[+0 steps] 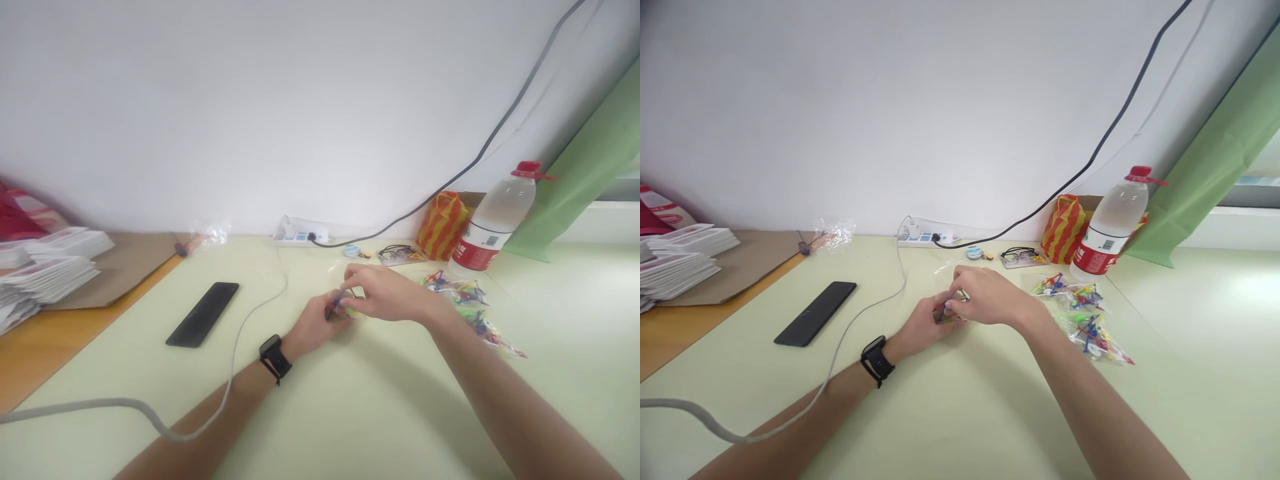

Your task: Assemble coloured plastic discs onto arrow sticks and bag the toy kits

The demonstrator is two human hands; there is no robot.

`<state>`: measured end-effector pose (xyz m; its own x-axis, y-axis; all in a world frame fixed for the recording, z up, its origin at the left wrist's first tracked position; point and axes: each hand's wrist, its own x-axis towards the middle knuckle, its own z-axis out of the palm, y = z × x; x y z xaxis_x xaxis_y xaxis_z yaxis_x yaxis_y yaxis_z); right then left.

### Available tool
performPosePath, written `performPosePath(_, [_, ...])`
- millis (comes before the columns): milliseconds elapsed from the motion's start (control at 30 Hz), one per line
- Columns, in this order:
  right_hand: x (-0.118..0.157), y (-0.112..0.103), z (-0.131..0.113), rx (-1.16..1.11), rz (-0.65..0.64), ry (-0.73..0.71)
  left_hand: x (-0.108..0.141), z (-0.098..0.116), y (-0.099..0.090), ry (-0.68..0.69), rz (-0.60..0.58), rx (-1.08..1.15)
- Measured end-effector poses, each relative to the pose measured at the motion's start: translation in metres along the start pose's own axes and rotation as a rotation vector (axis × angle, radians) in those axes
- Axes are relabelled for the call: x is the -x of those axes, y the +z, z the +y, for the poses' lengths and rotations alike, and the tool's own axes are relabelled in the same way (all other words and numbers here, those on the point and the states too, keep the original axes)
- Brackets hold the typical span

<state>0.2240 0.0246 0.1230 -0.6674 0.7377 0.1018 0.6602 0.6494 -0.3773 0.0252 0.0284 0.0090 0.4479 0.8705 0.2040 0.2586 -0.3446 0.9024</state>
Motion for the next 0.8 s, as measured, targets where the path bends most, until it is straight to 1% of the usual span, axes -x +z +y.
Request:
performPosePath(133, [0.001, 0.000, -0.001, -0.004, -0.033, -0.025, 0.001, 0.002, -0.001, -0.001, -0.021, -0.005])
performPosePath(233, [0.002, -0.004, -0.001, -0.057, 0.007, -0.042, 0.002, 0.008, -0.003, 0.026, -0.028, 0.020])
performPosePath(300, [0.003, -0.009, 0.001, -0.111, 0.086, -0.043, 0.001, 0.011, -0.004, 0.042, -0.021, 0.052])
performPosePath(400, [0.004, -0.017, 0.007, -0.207, 0.259, -0.003, 0.000, 0.011, -0.003, 0.046, 0.004, 0.130])
performPosePath(467, [0.005, -0.021, 0.013, -0.270, 0.379, 0.036, -0.002, 0.008, -0.002, 0.019, 0.010, 0.211])
performPosePath(533, [0.005, -0.025, 0.017, -0.320, 0.447, 0.067, -0.002, 0.005, -0.001, -0.012, 0.000, 0.276])
performPosePath(600, [0.006, -0.028, 0.021, -0.362, 0.451, 0.082, -0.003, 0.002, -0.002, -0.045, -0.011, 0.317])
performPosePath(700, [0.006, -0.031, 0.029, -0.413, 0.417, 0.108, -0.003, -0.002, -0.006, -0.119, -0.032, 0.366])
performPosePath(767, [0.005, -0.026, 0.038, -0.442, 0.404, 0.155, -0.005, -0.003, -0.009, -0.145, -0.033, 0.376])
performPosePath(800, [0.005, -0.020, 0.042, -0.458, 0.402, 0.190, -0.006, -0.003, -0.010, -0.146, -0.013, 0.370])
